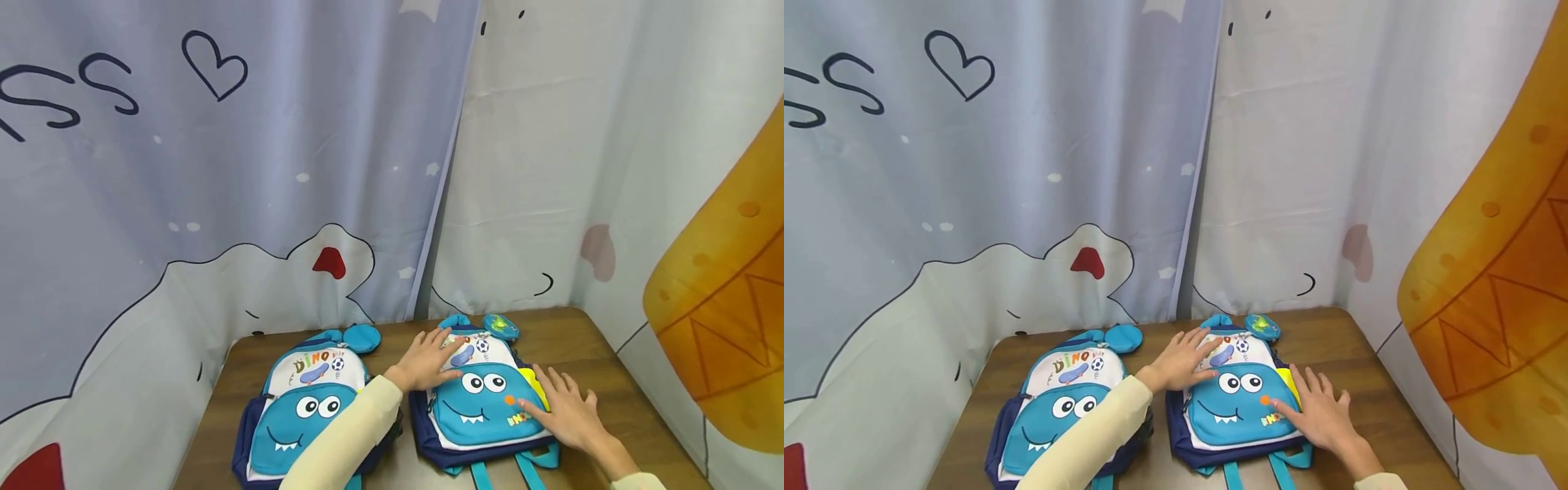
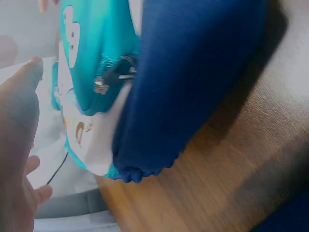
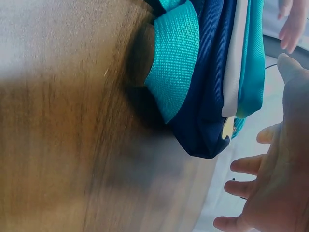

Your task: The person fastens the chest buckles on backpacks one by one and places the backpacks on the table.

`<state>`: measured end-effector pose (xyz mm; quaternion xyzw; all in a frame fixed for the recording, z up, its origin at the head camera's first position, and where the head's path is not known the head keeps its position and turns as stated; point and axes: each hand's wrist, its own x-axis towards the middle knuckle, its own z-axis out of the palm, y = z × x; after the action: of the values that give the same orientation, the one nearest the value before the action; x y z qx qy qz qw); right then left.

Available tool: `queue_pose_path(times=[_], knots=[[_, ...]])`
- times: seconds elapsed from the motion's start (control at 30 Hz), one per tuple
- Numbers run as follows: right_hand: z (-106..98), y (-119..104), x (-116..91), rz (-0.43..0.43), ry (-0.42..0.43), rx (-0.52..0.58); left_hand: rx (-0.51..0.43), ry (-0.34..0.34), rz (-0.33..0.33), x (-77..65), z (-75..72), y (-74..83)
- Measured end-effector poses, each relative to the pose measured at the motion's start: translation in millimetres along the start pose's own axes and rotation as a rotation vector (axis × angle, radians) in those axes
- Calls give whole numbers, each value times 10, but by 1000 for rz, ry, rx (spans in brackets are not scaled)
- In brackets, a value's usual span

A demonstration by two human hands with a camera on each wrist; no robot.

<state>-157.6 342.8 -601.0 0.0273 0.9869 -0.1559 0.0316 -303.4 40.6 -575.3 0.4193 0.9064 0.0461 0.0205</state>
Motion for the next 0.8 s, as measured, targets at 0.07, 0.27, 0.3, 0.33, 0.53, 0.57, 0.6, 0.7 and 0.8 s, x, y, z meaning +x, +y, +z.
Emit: queue_pose_path(times=[0.07, 0.27, 0.3, 0.33, 0.53, 0.57, 0.6, 0.7, 0.8], knots=[[19, 5, -7, 2, -14, 3, 9, -36, 5, 24, 31, 11], [54, 14, -19, 11, -25, 40, 26, -70, 29, 140, 139, 64], [53, 13, -20, 13, -26, 46, 35, -70, 40, 167, 146, 76], [53, 13, -22, 17, -29, 53, 48, -69, 55, 195, 153, 87], [90, 27, -23, 50, -56, 65, 104, -88, 101, 343, 148, 165], [99, 27, -17, 54, -57, 67, 103, -92, 98, 362, 145, 175], [105, 25, -11, 61, -61, 70, 103, -94, 95, 381, 141, 184], [115, 15, 23, 80, -71, 76, 87, -101, 82, 432, 125, 205], [117, 9, 57, 97, -81, 79, 70, -105, 74, 471, 99, 211]])
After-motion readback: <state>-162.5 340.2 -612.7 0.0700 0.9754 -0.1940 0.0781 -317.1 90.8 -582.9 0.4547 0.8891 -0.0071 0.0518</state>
